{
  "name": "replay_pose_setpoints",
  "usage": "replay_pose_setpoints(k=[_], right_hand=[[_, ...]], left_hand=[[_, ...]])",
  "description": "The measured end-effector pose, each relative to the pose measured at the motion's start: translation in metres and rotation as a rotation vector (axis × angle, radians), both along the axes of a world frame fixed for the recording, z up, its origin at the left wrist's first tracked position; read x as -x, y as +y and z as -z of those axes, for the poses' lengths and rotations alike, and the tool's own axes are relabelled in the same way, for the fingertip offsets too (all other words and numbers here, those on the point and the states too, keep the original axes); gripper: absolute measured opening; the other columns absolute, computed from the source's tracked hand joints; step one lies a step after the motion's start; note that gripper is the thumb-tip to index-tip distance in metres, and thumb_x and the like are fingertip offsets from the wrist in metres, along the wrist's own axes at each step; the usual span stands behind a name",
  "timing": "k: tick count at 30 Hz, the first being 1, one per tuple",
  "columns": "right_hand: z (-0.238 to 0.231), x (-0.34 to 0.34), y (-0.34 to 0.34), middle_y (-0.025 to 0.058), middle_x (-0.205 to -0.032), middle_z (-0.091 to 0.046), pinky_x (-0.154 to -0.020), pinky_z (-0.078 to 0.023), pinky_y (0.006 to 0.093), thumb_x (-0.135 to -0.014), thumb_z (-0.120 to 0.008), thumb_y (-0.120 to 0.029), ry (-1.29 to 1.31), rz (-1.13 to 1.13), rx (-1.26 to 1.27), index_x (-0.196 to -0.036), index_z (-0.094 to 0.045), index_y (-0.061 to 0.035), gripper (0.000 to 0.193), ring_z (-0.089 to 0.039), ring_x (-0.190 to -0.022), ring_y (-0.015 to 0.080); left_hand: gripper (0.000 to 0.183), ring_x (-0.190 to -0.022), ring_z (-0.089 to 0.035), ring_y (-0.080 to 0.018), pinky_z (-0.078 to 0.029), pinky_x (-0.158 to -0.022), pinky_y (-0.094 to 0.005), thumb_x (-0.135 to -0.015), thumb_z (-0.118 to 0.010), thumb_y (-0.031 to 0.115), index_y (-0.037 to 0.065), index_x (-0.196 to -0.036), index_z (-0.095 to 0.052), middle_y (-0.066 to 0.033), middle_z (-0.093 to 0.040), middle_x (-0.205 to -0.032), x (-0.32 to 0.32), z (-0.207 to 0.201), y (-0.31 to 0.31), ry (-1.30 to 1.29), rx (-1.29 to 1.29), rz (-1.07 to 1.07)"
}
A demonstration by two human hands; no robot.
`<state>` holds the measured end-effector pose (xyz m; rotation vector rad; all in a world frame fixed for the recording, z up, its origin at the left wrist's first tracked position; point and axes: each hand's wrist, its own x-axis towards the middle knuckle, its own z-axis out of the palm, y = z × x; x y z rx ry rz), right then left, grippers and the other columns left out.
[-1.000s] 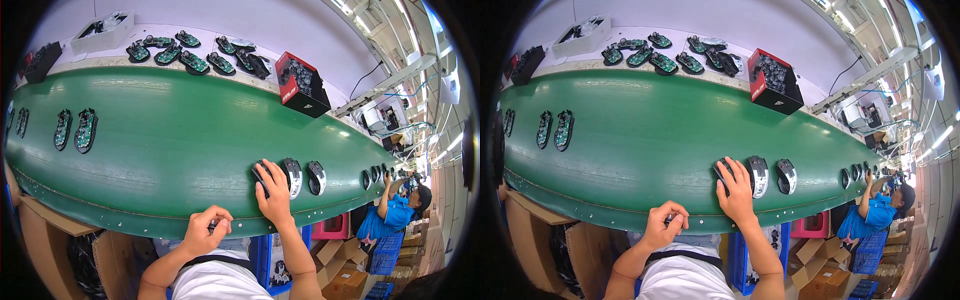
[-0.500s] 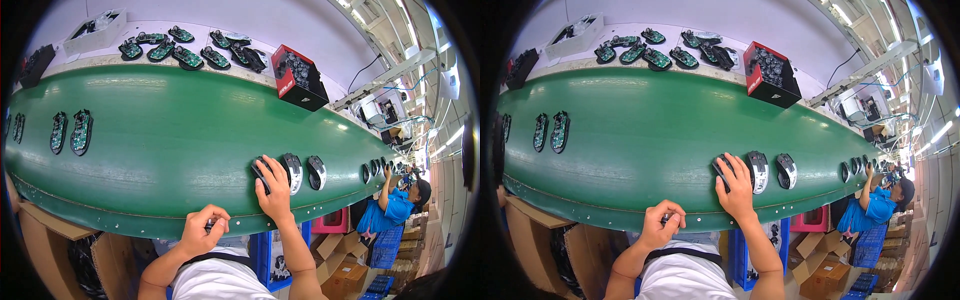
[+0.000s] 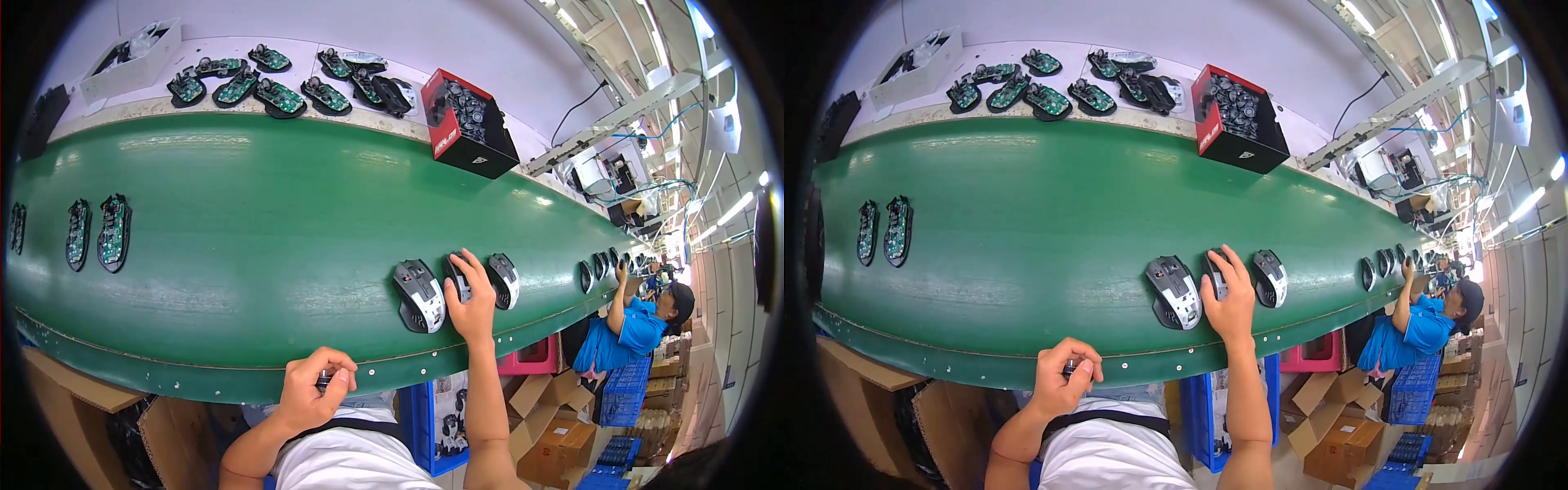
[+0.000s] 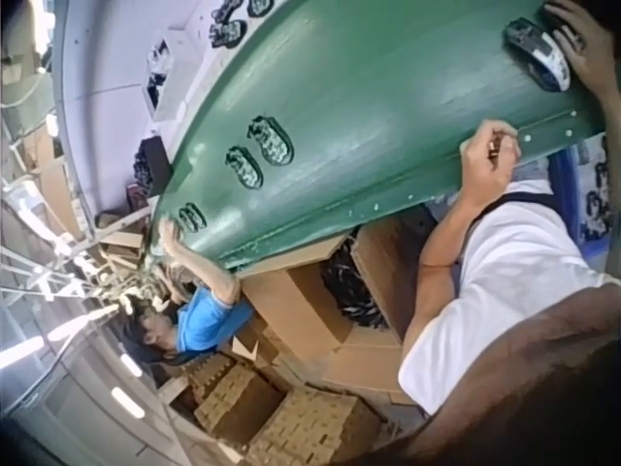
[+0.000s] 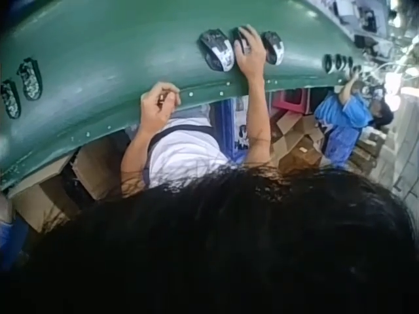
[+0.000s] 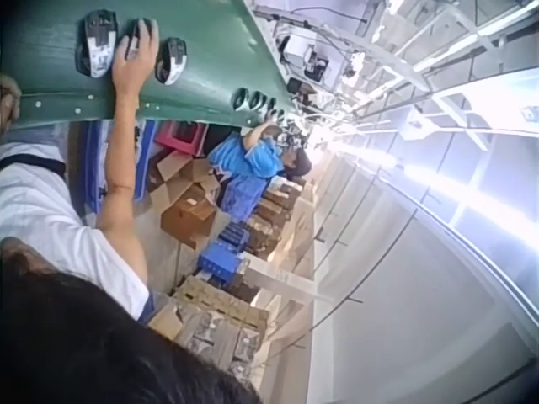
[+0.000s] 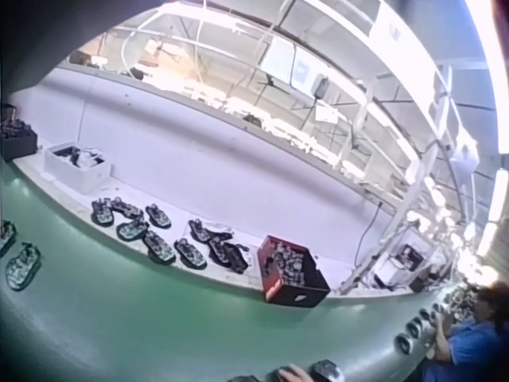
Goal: The person assembles computer mice along a conveyor belt, inserting scroll wheels onto circuit board bases by hand, fitting top shells over the bases, and sliding the assembled mice down the line.
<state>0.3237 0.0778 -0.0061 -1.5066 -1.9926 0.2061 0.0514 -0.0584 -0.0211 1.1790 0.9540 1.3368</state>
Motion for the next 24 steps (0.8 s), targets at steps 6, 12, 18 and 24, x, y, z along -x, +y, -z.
replay_pose_setpoints(k=[6,12,18,24], right_hand=[[0.004,-0.001,0.003,0.0205,-0.129,-0.064,-0.098,-0.049,0.0416,-0.082,-0.068,-0.004,-0.002,0.041,-0.079,-0.117,-0.069,-0.0025,0.035,-0.064,-0.114,0.0373],[0.004,-0.004,0.003,0.0202,-0.129,-0.064,-0.099,-0.049,0.0419,-0.082,-0.068,-0.004,-0.015,0.04,-0.1,-0.116,-0.07,-0.0031,0.034,-0.064,-0.115,0.0369],[-0.007,-0.011,0.003,0.018,-0.133,-0.061,-0.103,-0.045,0.0423,-0.085,-0.068,-0.009,0.036,-0.019,-0.081,-0.118,-0.069,-0.0039,0.034,-0.059,-0.12,0.0351],[-0.025,-0.115,0.003,0.0199,-0.132,-0.061,-0.108,-0.041,0.0409,-0.088,-0.064,-0.007,-0.078,0.189,-0.134,-0.122,-0.067,0.0,0.035,-0.057,-0.124,0.0314]], left_hand=[[0.008,-0.051,-0.057,-0.0074,-0.046,-0.047,-0.0222,-0.093,-0.054,0.004,-0.001,-0.093,-0.059,-0.0071,-0.067,-0.069,-0.001,0.001,0.0,-0.016,-0.01,-0.011],[0.008,-0.062,-0.065,-0.013,-0.051,-0.057,-0.0264,-0.091,-0.056,0.0,-0.004,-0.095,-0.061,-0.0092,-0.067,-0.069,0.003,-0.003,0.0,0.002,0.054,0.039],[0.007,-0.061,-0.065,-0.0131,-0.051,-0.057,-0.0261,-0.09,-0.056,-0.001,-0.003,-0.095,-0.061,-0.0089,-0.067,-0.069,0.003,0.0,-0.003,-0.012,0.065,0.021],[0.007,-0.06,-0.065,-0.013,-0.051,-0.057,-0.0261,-0.09,-0.056,0.0,-0.003,-0.095,-0.061,-0.0088,-0.067,-0.068,0.002,-0.002,-0.002,-0.017,0.083,0.041]])
